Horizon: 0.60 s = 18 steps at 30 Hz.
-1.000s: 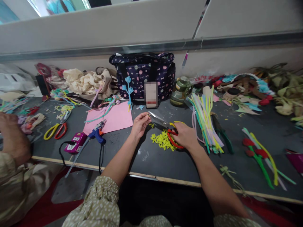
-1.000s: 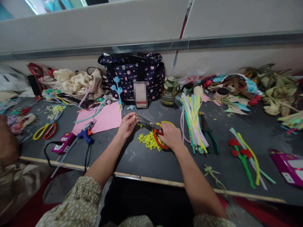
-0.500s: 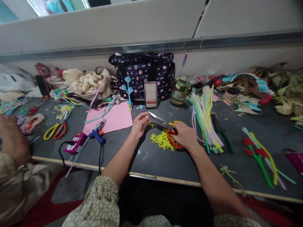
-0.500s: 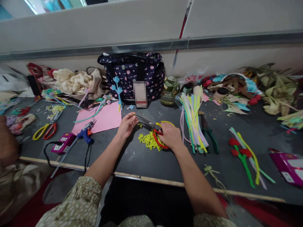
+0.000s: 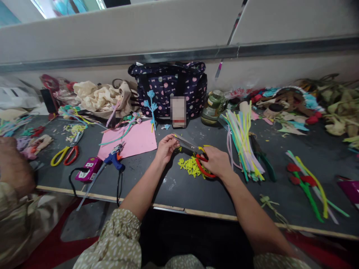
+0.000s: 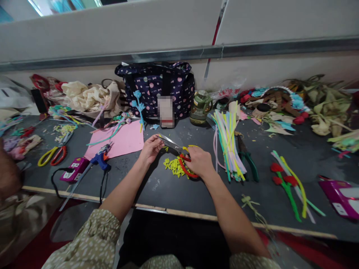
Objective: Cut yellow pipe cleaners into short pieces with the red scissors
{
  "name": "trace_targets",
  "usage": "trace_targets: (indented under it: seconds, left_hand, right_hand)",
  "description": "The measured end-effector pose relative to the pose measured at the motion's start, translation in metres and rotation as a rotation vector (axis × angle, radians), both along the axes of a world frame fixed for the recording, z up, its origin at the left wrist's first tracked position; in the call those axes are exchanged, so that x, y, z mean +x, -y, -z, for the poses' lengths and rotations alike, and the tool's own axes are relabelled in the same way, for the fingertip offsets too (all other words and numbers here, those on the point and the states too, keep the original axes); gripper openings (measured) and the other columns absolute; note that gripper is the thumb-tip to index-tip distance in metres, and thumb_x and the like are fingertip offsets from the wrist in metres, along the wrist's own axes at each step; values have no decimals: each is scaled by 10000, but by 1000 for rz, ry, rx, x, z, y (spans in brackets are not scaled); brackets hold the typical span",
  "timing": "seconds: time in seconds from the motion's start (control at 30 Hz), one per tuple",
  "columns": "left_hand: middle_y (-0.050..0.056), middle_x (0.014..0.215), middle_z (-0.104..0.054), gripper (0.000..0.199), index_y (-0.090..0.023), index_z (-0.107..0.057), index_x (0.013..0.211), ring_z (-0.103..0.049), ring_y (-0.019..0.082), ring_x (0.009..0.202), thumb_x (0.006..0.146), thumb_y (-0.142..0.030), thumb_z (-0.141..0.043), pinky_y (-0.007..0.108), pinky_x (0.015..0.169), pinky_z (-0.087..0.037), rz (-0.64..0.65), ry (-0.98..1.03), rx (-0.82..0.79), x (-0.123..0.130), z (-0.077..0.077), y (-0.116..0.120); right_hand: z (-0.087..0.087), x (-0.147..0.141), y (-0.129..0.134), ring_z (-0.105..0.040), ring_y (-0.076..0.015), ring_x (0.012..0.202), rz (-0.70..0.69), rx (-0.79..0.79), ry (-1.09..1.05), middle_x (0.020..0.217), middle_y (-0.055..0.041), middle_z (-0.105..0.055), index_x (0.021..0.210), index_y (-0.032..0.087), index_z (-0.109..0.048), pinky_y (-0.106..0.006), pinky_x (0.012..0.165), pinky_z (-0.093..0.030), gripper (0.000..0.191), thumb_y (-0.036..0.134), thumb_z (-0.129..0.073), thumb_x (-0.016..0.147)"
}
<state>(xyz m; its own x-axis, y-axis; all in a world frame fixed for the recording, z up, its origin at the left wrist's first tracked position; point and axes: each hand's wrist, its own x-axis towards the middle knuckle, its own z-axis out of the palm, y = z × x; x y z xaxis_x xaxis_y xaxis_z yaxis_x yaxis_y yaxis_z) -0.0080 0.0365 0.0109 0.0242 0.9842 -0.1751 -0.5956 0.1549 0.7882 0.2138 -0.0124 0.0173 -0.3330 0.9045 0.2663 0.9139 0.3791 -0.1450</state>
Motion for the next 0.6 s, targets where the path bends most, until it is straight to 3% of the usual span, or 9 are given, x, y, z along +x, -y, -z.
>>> trace_targets:
  seconds: [0.6]
  left_hand:
    - [-24,650,-624,345,-151,-597,803,-627,92,613,570,-177,-850,212,628,-535,-4,-11,-23,0,2,0]
  right_hand:
    - [4,0,0,-603,-204,856,-24,2,0,895,-80,-684,870,174,-600,-277,671,-346,142,249,-480,866]
